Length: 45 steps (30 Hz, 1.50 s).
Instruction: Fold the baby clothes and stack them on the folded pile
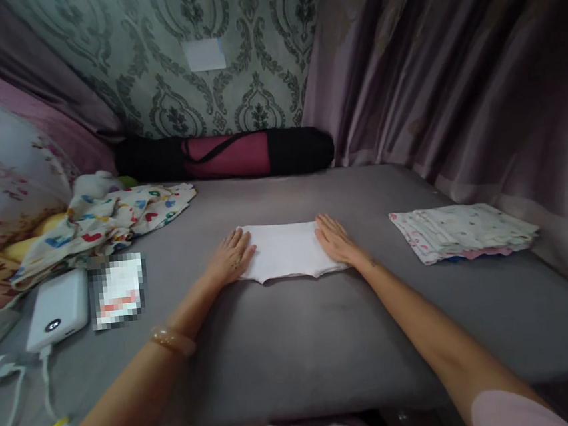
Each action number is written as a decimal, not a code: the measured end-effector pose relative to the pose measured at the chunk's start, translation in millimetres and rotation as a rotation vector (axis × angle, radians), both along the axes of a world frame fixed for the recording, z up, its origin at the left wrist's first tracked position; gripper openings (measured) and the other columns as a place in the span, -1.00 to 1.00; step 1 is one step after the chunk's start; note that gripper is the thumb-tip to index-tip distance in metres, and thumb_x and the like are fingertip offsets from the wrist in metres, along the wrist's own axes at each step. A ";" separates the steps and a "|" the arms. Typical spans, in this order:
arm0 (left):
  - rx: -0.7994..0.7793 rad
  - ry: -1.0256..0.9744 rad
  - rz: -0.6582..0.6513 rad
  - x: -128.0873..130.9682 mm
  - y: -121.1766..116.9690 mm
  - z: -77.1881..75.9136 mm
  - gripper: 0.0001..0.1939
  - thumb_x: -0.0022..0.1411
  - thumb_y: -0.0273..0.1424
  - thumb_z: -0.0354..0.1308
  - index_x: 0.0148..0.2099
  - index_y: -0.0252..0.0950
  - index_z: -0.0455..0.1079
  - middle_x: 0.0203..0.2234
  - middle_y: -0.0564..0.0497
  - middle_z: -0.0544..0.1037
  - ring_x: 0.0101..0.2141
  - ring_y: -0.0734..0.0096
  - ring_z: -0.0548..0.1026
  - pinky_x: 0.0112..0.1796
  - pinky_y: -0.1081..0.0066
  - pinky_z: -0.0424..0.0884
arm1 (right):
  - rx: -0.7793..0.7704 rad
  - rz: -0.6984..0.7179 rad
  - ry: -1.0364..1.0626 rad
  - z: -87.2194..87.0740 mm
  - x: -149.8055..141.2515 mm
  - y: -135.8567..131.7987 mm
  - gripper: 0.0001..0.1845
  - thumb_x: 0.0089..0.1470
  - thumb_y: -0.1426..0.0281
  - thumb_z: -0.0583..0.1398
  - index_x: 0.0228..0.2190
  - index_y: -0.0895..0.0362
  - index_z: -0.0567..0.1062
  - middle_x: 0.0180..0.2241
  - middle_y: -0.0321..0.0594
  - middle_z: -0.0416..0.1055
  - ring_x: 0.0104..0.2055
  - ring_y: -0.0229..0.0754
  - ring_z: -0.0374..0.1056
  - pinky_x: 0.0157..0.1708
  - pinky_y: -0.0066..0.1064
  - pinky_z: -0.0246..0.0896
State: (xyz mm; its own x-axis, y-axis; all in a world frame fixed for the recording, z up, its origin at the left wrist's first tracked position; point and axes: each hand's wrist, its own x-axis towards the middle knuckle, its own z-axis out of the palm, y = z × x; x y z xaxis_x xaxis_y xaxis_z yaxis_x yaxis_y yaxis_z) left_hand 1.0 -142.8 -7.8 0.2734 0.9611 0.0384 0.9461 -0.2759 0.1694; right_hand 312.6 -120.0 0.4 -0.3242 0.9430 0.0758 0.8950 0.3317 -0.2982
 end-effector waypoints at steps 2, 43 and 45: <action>-0.005 -0.012 0.018 -8.6 -4.3 -2.7 -0.37 0.39 -0.11 -0.36 0.36 -0.32 0.00 0.33 -0.17 -0.02 0.31 0.11 -0.05 0.23 0.13 -0.04 | -0.009 -0.020 -0.024 -6.0 9.0 1.2 -0.33 0.27 0.22 -0.24 0.26 0.33 0.09 0.32 0.01 -0.08 0.37 -0.03 -0.22 0.30 -0.10 -0.28; 0.143 -0.755 0.250 -18.3 -10.2 -4.8 -0.59 0.30 -0.40 -0.15 0.12 -0.30 0.31 0.05 -0.12 0.46 0.06 0.25 0.39 0.13 0.16 0.24 | 0.099 0.203 -0.064 22.4 -172.5 -23.0 -0.40 0.28 0.27 -0.14 0.23 0.35 0.13 0.30 0.07 -0.01 0.34 0.02 -0.16 0.27 -0.04 -0.38; 0.153 -0.757 0.238 -18.1 -11.2 -3.7 -0.59 0.31 -0.37 -0.16 0.12 -0.31 0.31 0.05 -0.13 0.46 0.06 0.25 0.39 0.13 0.17 0.24 | 0.111 0.204 -0.046 15.2 -187.4 -23.3 -0.37 0.28 0.26 -0.14 0.25 0.36 0.09 0.31 0.05 -0.06 0.35 0.00 -0.20 0.28 -0.07 -0.40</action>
State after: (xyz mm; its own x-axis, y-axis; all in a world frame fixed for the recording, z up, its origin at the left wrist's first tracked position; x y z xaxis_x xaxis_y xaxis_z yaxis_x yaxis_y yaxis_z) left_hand -17.1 -154.0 -11.5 -0.0906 0.9594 0.2672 0.6261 -0.1538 0.7644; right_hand 125.3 -143.3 15.6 -0.5125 0.8444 0.1564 0.8180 0.5354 -0.2104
